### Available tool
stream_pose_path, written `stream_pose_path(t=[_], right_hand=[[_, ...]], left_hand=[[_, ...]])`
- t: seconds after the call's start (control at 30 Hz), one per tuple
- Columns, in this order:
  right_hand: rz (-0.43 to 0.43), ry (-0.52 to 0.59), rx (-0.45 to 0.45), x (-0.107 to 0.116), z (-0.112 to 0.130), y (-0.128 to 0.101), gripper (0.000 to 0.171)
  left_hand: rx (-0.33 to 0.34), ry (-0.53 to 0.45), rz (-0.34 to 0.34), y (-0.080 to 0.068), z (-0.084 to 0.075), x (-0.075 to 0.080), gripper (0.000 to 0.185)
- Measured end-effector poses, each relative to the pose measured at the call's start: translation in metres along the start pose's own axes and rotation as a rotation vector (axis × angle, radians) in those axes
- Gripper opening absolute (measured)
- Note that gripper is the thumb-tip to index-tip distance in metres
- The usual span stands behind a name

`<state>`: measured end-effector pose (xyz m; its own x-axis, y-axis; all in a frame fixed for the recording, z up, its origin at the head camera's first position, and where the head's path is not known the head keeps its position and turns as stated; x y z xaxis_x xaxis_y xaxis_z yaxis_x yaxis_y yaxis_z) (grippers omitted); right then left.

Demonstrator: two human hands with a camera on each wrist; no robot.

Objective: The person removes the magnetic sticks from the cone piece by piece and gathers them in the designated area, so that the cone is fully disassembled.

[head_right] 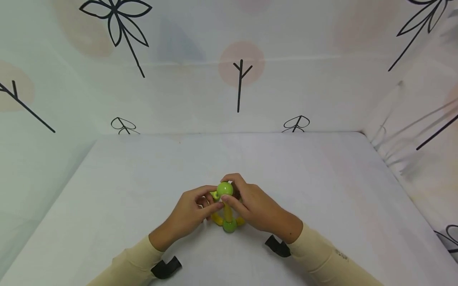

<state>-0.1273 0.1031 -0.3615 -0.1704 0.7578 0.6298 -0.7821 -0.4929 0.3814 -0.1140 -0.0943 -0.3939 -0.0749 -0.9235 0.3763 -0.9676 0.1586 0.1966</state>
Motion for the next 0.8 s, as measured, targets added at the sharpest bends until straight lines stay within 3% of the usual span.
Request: stream_pose_path(t=[0.8], right_hand=[[0.071, 0.009, -0.042, 0.0030, 0.0022, 0.0009, 0.030]], left_hand=[[-0.001, 0.017, 0.006, 0.0010, -0.0020, 0.0027, 0.040]])
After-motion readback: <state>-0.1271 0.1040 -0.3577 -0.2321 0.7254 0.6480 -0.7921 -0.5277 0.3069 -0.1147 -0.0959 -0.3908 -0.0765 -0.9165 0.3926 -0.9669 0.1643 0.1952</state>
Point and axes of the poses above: each hand's wrist, its own y-axis towards the middle knuckle, its own x-axis out of the back of the hand, z = x × y, the point moved 2 cm from there along y, towards the middle knuckle, and after that the axes turned 12 degrees about -z, right-handed, at the moved point
